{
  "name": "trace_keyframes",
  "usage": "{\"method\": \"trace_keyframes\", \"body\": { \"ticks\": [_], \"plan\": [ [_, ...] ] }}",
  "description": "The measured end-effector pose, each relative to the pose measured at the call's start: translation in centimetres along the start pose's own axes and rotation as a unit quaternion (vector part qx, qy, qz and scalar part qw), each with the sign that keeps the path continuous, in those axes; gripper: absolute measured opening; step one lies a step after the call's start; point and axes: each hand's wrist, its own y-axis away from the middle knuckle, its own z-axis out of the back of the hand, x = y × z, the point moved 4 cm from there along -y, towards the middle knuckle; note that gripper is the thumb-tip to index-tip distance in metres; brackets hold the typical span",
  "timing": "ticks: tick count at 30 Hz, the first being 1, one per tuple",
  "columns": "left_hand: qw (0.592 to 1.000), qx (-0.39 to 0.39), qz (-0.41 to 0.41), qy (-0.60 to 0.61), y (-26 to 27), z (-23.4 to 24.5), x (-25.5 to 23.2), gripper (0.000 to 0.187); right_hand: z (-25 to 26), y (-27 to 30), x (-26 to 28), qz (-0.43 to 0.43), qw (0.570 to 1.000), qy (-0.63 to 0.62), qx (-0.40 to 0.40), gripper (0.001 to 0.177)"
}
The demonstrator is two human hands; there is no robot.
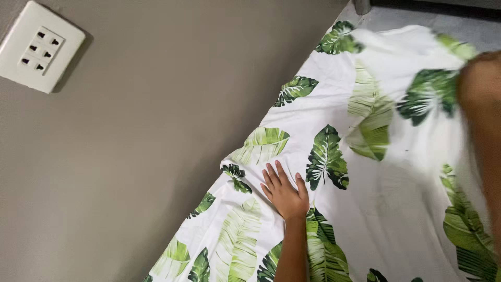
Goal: The person smooths a white bed sheet with green leaf patterns on a bed, repeatedly pressing and tucking the fabric along the edges and corners. The person uses both hands to flatten wrinkles and align the sheet against the mattress and wall.
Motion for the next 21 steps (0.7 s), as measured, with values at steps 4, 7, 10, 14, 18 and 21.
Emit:
{"method": "trace_keyframes", "body": {
  "ticks": [4,7,10,14,18,21],
  "plan": [
    [1.0,-0.004,-0.002,-0.006,0.0,-0.1,0.1,0.07,-1.3,1.3,-2.9,-0.009,1.0,-0.004,0.027,0.025],
    [1.0,-0.012,-0.011,-0.011,-0.1,0.0,0.1,0.07,-0.5,1.7,-2.6,-0.013,1.0,-0.009,0.027,0.027],
    [1.0,-0.009,-0.007,-0.001,0.1,-0.1,0.4,0.07,0.5,2.2,-1.5,-0.011,1.0,-0.008,0.022,0.03],
    [1.0,0.004,0.0,-0.006,0.1,-0.5,0.5,0.071,0.7,2.4,-1.0,-0.008,1.0,-0.002,0.017,0.034],
    [1.0,-0.001,-0.004,-0.009,-0.1,-0.1,0.3,0.071,1.6,2.6,-2.4,-0.007,1.0,-0.004,0.01,0.038],
    [1.0,0.012,0.002,-0.002,-0.1,0.3,0.3,0.071,3.1,2.6,-2.5,-0.005,1.0,-0.011,-0.003,0.042]
  ]
}}
